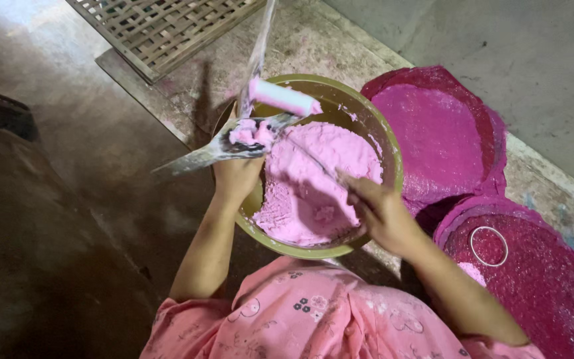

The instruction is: The person scoops pink batter from a large basin into a handheld batter depositor, then squeezes the tool to deposit round batter discs onto round mesh trays, arranging the discs in rows and setting filled trays aside while refilling the tool with batter.

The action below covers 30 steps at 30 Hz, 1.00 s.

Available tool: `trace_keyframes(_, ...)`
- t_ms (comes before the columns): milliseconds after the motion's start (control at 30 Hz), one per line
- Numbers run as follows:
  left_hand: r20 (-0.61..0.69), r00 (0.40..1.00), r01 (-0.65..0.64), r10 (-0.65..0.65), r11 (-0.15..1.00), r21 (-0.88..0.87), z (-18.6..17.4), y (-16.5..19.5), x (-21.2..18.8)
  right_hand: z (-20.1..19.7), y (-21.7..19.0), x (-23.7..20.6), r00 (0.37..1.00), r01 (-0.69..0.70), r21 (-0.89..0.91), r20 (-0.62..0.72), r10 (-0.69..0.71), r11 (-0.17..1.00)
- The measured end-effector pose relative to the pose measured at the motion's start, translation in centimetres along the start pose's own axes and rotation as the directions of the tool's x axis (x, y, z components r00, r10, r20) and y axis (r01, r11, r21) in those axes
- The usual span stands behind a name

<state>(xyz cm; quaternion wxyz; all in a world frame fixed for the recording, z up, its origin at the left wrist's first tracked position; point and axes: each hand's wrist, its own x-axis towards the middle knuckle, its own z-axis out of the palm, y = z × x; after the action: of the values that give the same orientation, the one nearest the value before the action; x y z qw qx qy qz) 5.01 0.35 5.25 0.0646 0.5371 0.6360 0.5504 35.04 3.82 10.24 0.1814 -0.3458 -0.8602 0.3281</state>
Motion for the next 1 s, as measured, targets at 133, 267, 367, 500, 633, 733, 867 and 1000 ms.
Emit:
trace_keyframes(133,-0.018,0.963,-0.23,0.268,0.857,0.462,0.9,1.0,0.5,1.2,-0.9,0.7,0.993,-0.043,-0.033,-0.108,0.039,0.999)
trace_keyframes(267,0.046,0.993,-0.116,0.108,0.855,0.506,1.1,1.3,0.9,2.7,-1.5,0.3,0.997,-0.067,0.136,-0.025,0.071,0.988)
trace_keyframes(367,0.097,0.989,0.074,-0.115,0.933,0.351,1.1,0.9,0.6,2.2,0.1,0.5,0.965,-0.245,0.3,0.162,0.204,0.922)
trace_keyframes(500,0.133,0.991,-0.013,-0.034,0.941,0.339,2.8,0.4,-0.3,2.5,2.1,2.2,0.965,-0.258,0.305,0.041,0.258,0.917)
trace_keyframes(633,0.095,0.973,-0.23,0.212,0.82,0.524,3.3,-0.5,0.1,3.7,1.0,2.0,0.999,-0.02,0.16,-0.021,0.024,0.987)
trace_keyframes(733,0.113,0.974,-0.225,0.194,0.844,0.487,2.1,-1.1,0.2,1.6,-0.5,1.7,0.995,-0.041,0.083,0.092,0.033,0.996)
trace_keyframes(867,0.363,0.865,0.102,-0.347,0.829,0.55,0.8,-0.8,-0.4,-3.3,-2.3,2.7,0.903,-0.3,-0.177,0.263,0.339,0.937)
trace_keyframes(1000,0.126,0.925,-0.371,0.358,0.784,0.498,0.7,-0.2,-0.7,-5.7,-4.8,3.5,0.992,0.107,-0.428,0.113,-0.065,0.897)
